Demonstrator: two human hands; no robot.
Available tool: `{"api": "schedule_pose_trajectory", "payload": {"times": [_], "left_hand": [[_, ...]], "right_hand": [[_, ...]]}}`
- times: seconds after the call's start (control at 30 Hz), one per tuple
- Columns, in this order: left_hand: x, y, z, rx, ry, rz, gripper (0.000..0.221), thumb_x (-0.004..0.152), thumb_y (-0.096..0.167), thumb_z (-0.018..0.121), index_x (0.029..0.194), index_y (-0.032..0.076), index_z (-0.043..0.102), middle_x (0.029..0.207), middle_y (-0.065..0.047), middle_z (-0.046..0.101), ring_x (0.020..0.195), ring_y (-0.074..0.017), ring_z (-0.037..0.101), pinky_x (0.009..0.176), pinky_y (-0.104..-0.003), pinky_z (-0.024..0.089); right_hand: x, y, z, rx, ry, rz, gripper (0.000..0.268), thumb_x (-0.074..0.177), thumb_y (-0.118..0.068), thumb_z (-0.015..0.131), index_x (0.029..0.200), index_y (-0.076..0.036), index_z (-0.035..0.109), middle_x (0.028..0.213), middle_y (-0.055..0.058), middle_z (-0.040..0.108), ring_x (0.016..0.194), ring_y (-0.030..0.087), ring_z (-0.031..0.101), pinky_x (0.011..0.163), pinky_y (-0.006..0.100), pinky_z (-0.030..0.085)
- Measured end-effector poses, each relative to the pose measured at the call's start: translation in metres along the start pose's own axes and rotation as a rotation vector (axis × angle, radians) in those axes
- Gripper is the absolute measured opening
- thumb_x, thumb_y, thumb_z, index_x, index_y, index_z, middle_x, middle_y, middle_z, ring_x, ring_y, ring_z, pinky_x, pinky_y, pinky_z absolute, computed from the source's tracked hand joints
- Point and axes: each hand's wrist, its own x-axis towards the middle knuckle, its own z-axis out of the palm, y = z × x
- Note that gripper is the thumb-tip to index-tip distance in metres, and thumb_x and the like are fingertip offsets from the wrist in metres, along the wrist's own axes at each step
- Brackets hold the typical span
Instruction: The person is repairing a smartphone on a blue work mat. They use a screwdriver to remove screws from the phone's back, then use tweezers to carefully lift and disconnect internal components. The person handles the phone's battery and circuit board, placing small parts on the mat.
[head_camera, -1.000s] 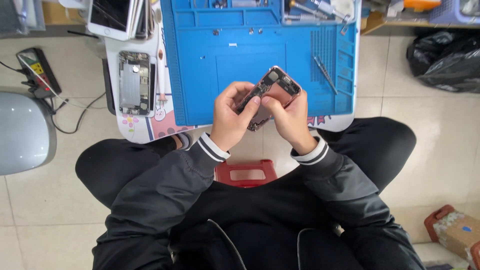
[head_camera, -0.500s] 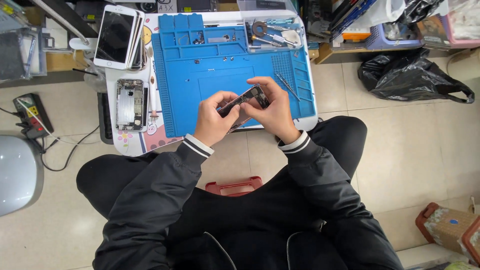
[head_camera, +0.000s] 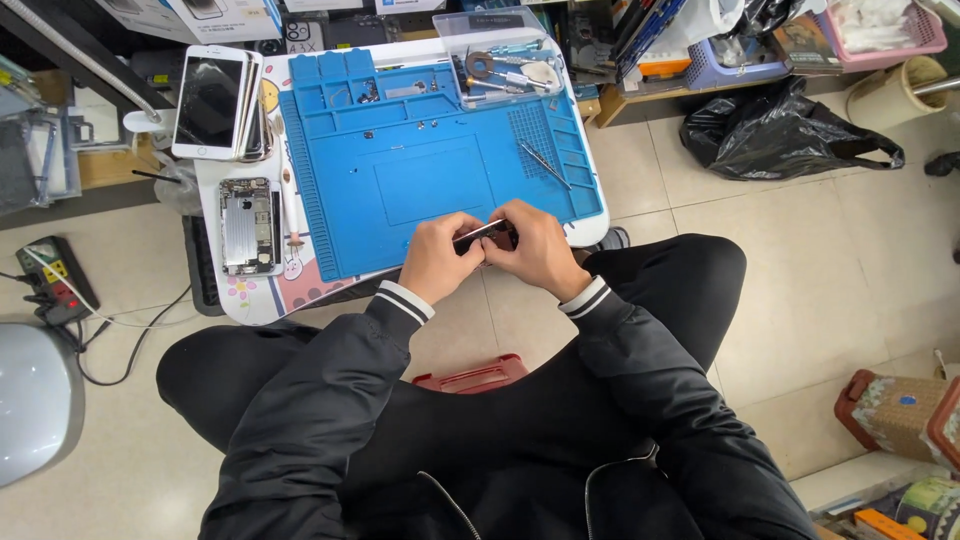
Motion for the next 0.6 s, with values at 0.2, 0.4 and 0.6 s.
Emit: {"api": "schedule_pose_trajectory", "payload": {"times": [0.2, 0.4, 0.6], "left_hand": [[-0.002, 0.012, 0.001, 0.104, 0.026, 0.105, 0.012, 0.087, 0.013, 0.075, 0.098, 0.008, 0.077, 0.077, -0.01, 0.075, 0.074, -0.03, 0.075, 0.061, -0.036, 0.063], [0.004, 0.015, -0.02, 0.343, 0.097, 0.159, 0.009, 0.092, 0.02, 0.074, 0.095, 0.012, 0.077, 0.073, -0.006, 0.074, 0.069, -0.0252, 0.075, 0.056, -0.032, 0.062], [0.005, 0.003, -0.049, 0.307, 0.232, 0.183, 0.005, 0.092, 0.016, 0.074, 0.095, 0.012, 0.077, 0.071, -0.006, 0.071, 0.068, -0.0287, 0.073, 0.051, -0.034, 0.058]], "right_hand": [[-0.011, 0.004, -0.009, -0.253, 0.075, -0.153, 0.02, 0.091, -0.026, 0.079, 0.094, -0.011, 0.066, 0.073, 0.005, 0.059, 0.06, 0.026, 0.067, 0.057, 0.036, 0.057], [0.012, -0.005, -0.005, -0.288, 0.17, -0.229, 0.021, 0.091, -0.026, 0.079, 0.095, -0.012, 0.064, 0.074, 0.003, 0.056, 0.06, 0.024, 0.068, 0.055, 0.034, 0.057], [0.048, -0.022, 0.014, -0.247, 0.185, -0.275, 0.021, 0.091, -0.032, 0.077, 0.09, -0.018, 0.061, 0.072, -0.006, 0.053, 0.057, 0.017, 0.067, 0.053, 0.029, 0.055]]}}
